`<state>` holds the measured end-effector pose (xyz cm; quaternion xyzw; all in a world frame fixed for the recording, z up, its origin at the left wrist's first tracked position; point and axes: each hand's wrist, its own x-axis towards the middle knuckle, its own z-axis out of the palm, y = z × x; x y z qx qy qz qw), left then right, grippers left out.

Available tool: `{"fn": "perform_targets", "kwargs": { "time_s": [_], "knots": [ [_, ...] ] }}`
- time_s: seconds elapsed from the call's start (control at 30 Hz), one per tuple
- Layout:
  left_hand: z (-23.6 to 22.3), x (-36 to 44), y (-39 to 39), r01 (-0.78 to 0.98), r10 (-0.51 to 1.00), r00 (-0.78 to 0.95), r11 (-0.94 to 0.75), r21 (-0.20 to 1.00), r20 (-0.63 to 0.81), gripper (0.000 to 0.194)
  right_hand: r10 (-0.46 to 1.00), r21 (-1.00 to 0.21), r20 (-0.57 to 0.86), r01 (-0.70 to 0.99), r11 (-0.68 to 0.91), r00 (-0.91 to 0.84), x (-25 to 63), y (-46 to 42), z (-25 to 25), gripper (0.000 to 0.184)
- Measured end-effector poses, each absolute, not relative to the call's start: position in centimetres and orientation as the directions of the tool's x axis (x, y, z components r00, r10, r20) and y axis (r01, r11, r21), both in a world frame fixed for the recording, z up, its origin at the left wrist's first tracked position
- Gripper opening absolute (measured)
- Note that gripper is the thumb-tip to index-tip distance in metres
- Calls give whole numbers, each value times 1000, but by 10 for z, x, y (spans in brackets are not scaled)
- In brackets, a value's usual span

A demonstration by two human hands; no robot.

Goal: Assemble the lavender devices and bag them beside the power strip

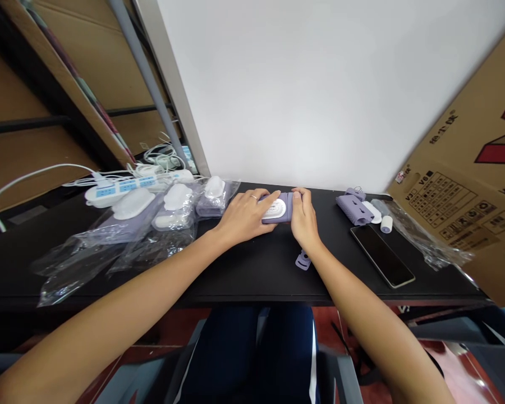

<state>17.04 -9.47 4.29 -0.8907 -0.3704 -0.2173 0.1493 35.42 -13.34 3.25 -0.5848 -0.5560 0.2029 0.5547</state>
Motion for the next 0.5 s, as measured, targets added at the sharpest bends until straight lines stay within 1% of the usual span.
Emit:
{"fn": "perform_targets", "kwargs": {
  "time_s": [0.1, 0.2, 0.37, 0.5],
  "knots": [
    [44, 170, -94, 708, 576, 648, -697, -114, 498, 80, 899, -913, 320, 351, 209, 298, 352, -135, 34, 44],
    [45, 170, -94, 694, 563, 664, -710, -123, 492, 80, 919, -925, 271, 343, 165, 287, 351, -135, 35, 43],
    [43, 168, -94, 659, 524, 693, -739, -141, 495, 79, 932, -904, 272, 395, 163, 238, 355, -134, 35, 50],
    [42, 168, -93, 656, 529, 697, -744, -131, 484, 80, 938, -915, 271, 362, 181, 215, 358, -130, 32, 53]
  ]
}}
